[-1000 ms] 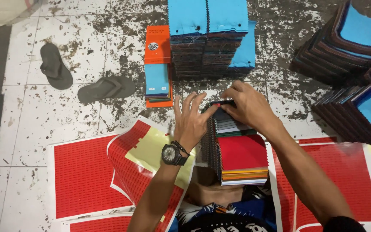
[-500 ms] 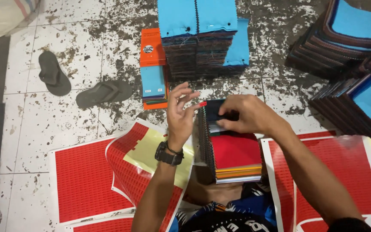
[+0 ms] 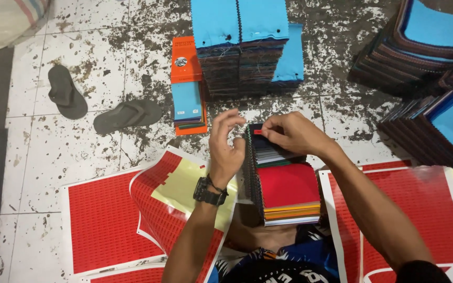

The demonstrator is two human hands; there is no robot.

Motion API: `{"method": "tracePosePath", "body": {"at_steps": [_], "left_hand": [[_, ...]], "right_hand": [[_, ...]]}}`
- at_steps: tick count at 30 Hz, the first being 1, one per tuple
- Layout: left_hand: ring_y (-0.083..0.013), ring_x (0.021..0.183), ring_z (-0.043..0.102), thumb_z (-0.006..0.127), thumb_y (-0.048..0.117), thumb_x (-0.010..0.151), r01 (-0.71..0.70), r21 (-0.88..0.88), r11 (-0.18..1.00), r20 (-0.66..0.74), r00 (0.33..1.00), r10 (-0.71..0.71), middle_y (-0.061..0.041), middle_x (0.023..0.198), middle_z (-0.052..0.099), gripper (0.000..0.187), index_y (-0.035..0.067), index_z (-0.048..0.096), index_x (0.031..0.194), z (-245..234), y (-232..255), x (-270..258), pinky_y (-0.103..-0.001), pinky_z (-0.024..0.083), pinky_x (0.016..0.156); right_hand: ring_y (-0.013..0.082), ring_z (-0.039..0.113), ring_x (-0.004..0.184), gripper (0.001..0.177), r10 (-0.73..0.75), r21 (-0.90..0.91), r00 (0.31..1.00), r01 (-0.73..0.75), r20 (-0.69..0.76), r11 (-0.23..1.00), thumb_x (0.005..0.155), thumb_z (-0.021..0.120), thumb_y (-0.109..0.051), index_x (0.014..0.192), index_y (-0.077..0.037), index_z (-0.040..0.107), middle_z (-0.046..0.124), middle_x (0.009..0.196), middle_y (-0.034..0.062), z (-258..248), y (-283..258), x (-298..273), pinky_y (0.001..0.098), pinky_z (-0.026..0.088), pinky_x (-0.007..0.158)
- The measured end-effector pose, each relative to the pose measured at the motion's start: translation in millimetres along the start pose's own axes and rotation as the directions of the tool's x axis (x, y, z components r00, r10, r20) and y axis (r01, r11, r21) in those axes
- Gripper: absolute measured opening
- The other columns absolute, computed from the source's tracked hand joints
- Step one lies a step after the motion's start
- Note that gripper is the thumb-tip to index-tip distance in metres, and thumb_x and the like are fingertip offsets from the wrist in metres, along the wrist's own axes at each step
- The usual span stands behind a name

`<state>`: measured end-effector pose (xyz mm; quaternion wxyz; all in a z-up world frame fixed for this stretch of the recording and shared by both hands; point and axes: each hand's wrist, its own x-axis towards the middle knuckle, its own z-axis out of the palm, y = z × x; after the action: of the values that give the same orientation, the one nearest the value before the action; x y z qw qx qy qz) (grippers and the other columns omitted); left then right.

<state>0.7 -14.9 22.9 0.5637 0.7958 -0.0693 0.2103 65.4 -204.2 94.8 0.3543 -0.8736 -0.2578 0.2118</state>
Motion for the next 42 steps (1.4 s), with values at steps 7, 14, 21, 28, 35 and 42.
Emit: {"method": "tracePosePath", "body": {"at_steps": [7,14,21,28,35,42], "left_hand": [[-0.0308,0.118,0.059,0.043,-0.006,0.085,-0.164,0.339,0.927,0.086,0.986,0.143,-0.005,0.114,0.057,0.041,0.016,0.072,0.104,0,-38,-18,-0.046,0.05,0.097],[-0.0297,0.11,0.058,0.044,0.012,0.1,-0.351,0.676,0.647,0.159,0.928,0.337,-0.006,0.115,0.057,0.035,0.031,0.072,0.112,16,-55,-22,-0.047,0.048,0.094],[-0.0348,0.118,0.057,0.043,0.013,0.102,-0.296,0.631,0.717,0.209,0.955,0.211,-0.01,0.121,0.058,0.033,0.026,0.072,0.11,8,-36,-16,-0.053,0.047,0.097],[-0.0357,0.119,0.057,0.043,-0.004,0.088,-0.032,0.102,0.994,-0.029,0.999,0.035,-0.015,0.12,0.057,0.036,0.012,0.067,0.111,3,-27,-3,-0.051,0.047,0.103],[-0.0371,0.131,0.047,0.042,0.017,0.097,0.19,-0.471,0.862,0.121,0.981,-0.15,-0.019,0.129,0.053,0.04,0.004,0.054,0.133,18,-17,22,-0.052,0.034,0.113],[-0.0307,0.135,0.04,0.03,0.041,0.105,0.15,-0.515,0.844,0.258,0.966,-0.014,-0.018,0.135,0.051,0.056,0.005,0.049,0.145,47,-20,35,-0.047,0.02,0.12]], "right_hand": [[0.0382,0.075,0.079,0.019,0.065,-0.156,0.997,-0.059,0.031,0.986,0.094,0.065,-0.02,0.1,-0.007,0.078,0.078,0.079,0.0172,8,5,15,0.0486,0.059,0.074],[0.0392,0.075,0.088,0.021,0.14,-0.317,0.99,-0.142,-0.027,0.938,0.09,0.067,-0.022,0.104,-0.01,0.078,0.078,0.089,0.0164,28,20,20,0.0499,0.06,0.078],[0.0388,0.071,0.091,0.032,-0.255,-0.597,0.953,0.109,-0.165,0.795,0.076,0.083,-0.022,0.106,-0.014,0.076,0.071,0.093,0.0122,14,42,19,0.0511,0.06,0.076],[0.021,0.071,0.081,0.015,-0.521,-0.697,0.82,0.229,-0.238,0.68,0.091,0.074,-0.02,0.077,-0.02,0.072,0.071,0.089,-0.0049,28,78,10,0.0341,0.055,0.064],[0.0314,0.073,0.08,0.011,-0.375,-0.11,0.923,0.366,-0.082,0.924,0.08,0.081,-0.015,0.085,-0.008,0.074,0.075,0.082,0.0115,-3,16,-12,0.0418,0.058,0.071],[0.0254,0.072,0.073,0.022,-0.232,0.299,0.973,0.219,0.007,0.929,0.089,0.076,-0.018,0.107,-0.006,0.078,0.078,0.082,0.0141,-3,5,-3,0.0404,0.058,0.067]]}}
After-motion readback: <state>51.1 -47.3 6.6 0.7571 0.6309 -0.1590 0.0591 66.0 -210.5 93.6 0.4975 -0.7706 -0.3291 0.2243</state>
